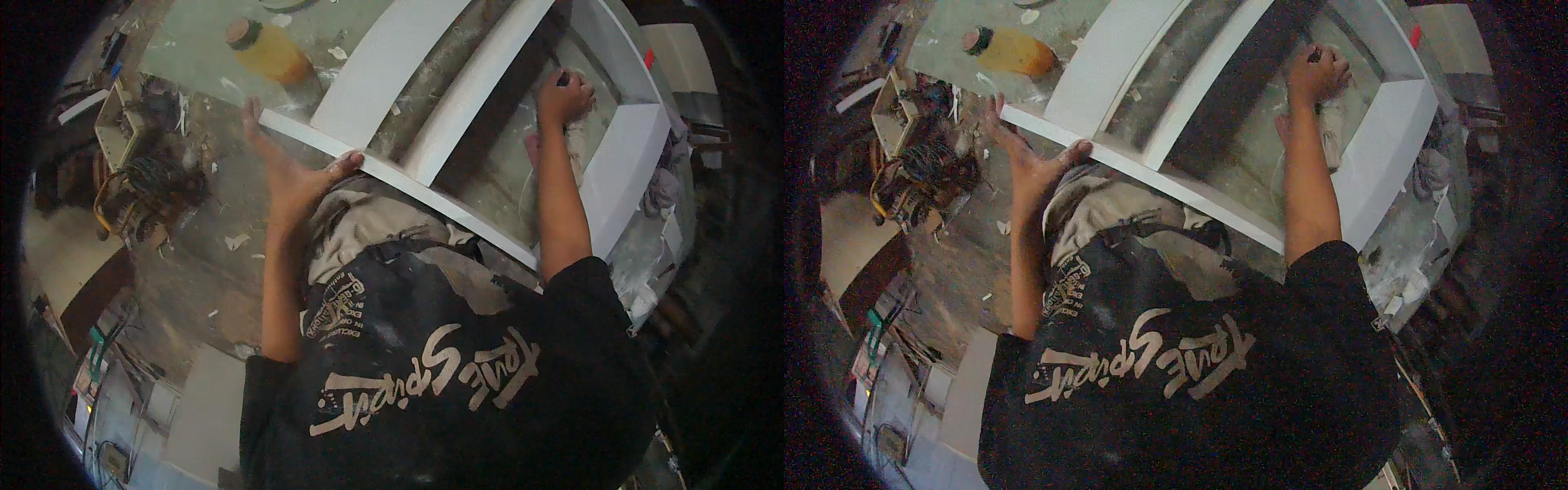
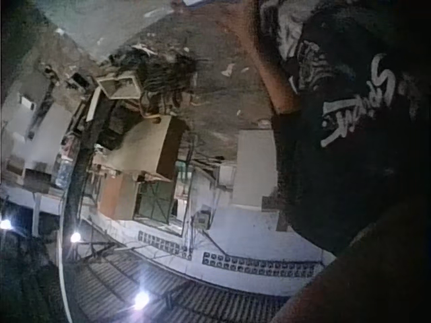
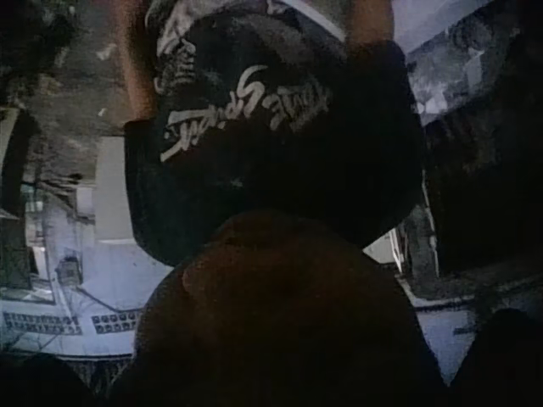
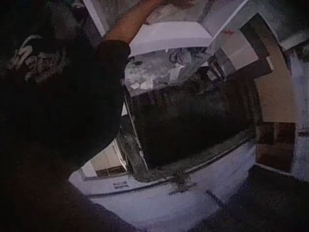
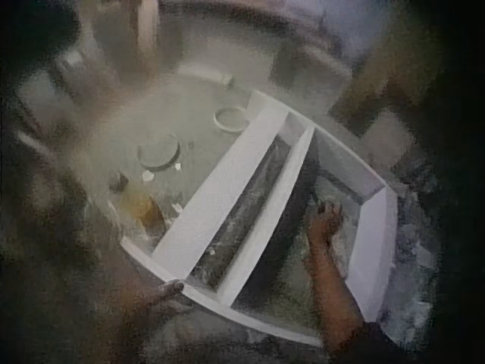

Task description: The person applies putty to the joints of a white wooden shelf unit using a small scraper, smooths the putty with their fingers, and later applies water from a bottle to the surface.

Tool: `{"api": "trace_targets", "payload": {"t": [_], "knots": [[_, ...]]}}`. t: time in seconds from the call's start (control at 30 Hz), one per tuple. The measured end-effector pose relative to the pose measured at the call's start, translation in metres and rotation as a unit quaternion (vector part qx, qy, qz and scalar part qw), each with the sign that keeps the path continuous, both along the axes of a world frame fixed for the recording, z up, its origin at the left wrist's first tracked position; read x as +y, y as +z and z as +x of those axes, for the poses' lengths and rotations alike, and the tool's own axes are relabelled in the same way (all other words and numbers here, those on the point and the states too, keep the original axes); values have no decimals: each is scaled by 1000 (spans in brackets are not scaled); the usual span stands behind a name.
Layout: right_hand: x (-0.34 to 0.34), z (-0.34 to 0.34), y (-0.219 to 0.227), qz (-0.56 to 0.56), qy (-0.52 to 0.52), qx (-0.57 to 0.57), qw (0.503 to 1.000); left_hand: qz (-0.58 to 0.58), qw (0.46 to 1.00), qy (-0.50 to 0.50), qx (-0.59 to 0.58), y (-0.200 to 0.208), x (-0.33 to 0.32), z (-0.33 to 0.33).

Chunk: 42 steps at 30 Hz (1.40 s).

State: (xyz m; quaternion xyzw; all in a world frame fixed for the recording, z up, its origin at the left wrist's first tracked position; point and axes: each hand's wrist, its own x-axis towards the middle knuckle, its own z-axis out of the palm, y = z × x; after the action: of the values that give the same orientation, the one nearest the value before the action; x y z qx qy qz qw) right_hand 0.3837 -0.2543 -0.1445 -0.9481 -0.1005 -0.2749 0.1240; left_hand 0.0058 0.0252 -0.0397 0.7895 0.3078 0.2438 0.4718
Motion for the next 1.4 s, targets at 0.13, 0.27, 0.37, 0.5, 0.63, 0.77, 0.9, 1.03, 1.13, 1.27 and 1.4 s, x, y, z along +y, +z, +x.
{"api": "trace_targets", "payload": {"t": [0.13, 0.27, 0.37, 0.5, 0.63, 0.77, 0.9, 1.03, 1.13, 1.27, 1.4], "knots": [[-1, 5, -6, -3, 2, -18, 1000, 87, 996, -12, 28, 25, -6, 6], [1, 5, -8, 8, 8, -29, 1000, 131, 988, -29, 78, 30, -8, 10], [2, 8, -11, -2, 6, -49, 999, 127, 986, -33, 100, 32, -5, 10], [-2, 15, -19, 9, 3, -41, 999, 169, 967, -35, 188, 48, -19, 18], [-6, 15, -19, 18, 1, -61, 998, 147, 976, -48, 154, 48, -11, 18], [-1, 14, -18, 17, 17, -64, 998, 110, 985, -74, 107, 47, 9, 11], [-4, 16, -19, 41, 16, -50, 998, 85, 983, -82, 138, 54, 17, 12], [-5, 18, -22, 38, 16, -69, 997, 149, 968, -104, 173, 51, 12, 18], [1, 13, -16, 34, 8, -78, 996, 225, 944, -114, 211, 52, 0, 24], [7, -2, -2, 15, -30, -12, 999, 236, 932, -101, 258, 54, -12, 27], [-3, 5, -6, -5, 5, -59, 998, 285, 916, -110, 261, 62, -25, 34]]}}
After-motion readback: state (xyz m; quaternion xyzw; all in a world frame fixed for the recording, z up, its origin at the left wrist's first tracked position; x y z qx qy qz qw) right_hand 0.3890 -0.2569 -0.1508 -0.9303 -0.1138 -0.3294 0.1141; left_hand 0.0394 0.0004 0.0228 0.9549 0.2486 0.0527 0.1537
